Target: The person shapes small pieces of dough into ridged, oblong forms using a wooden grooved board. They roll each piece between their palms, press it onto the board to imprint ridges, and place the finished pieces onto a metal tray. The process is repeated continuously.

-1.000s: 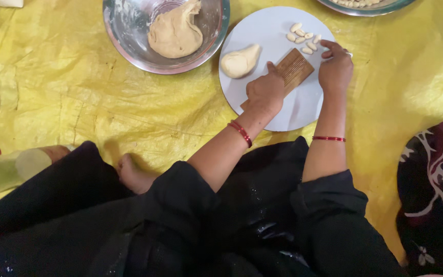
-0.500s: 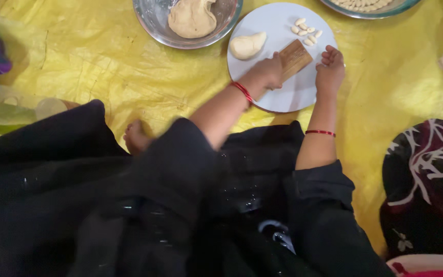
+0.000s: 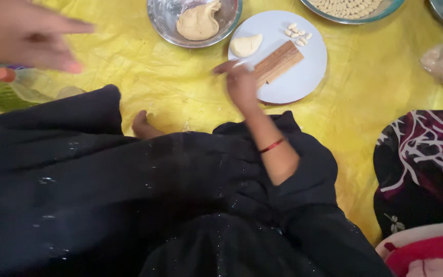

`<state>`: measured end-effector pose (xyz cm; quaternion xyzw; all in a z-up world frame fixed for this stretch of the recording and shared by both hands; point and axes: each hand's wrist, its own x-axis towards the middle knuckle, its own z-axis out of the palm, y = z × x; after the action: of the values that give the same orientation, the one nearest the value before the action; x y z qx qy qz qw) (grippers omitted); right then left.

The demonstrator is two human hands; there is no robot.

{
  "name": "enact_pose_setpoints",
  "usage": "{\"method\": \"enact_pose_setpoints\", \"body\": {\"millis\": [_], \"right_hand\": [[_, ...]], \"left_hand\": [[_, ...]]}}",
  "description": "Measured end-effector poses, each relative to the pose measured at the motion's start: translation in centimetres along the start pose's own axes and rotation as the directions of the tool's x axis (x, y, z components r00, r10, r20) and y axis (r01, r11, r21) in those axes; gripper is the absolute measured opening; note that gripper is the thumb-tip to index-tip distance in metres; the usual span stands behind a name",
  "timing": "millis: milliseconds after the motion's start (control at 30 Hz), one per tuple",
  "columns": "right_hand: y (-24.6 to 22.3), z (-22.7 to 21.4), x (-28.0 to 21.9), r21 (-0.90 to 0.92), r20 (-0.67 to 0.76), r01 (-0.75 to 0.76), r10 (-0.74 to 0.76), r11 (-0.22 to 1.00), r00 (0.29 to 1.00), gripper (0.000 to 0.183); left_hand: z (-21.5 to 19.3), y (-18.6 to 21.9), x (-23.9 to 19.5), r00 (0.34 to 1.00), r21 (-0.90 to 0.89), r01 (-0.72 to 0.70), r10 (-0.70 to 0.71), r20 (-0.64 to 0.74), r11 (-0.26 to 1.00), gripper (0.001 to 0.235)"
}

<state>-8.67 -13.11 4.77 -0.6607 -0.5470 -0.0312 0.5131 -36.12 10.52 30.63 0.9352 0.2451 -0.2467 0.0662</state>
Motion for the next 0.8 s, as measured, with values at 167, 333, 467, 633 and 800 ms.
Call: {"method": "enact_pose_setpoints", "body": {"millis": [167,333,467,633,800], "right_hand": [[-8.2,10.0,-5.9,0.110,0.642,-0.462,0.292,0.880,0.709,0.036],[-9.7,16.8,-11.0,0.059,0.780,-0.529,0.292,0.846,0.554,0.036],[-7.4,19.9,-12.5,0.050,0.812,-0.514,0.265,0.856,0.520,0.035],[-3.2,19.0,-15.3,0.022,0.830,-0.491,0.258,0.871,0.494,0.035],[2.8,16.2,-14.6,-0.052,0.812,-0.446,0.298,0.893,0.502,0.035]], "left_hand": [[4.0,2.2,-12.2,0.953,-0.688,-0.281,0.111,-0.281,0.669,0.045],[4.1,8.9,-18.5,0.916,-0.897,-0.350,0.301,-0.266,0.270,0.047],[1.2,14.3,-19.2,0.791,-0.633,-0.590,0.518,-0.326,0.502,0.037],[0.6,19.0,-18.5,0.774,-0.499,-0.633,0.472,-0.423,0.591,0.030],[-0.2,16.5,-13.4,0.834,-0.567,-0.548,0.454,-0.314,0.615,0.022]]}}
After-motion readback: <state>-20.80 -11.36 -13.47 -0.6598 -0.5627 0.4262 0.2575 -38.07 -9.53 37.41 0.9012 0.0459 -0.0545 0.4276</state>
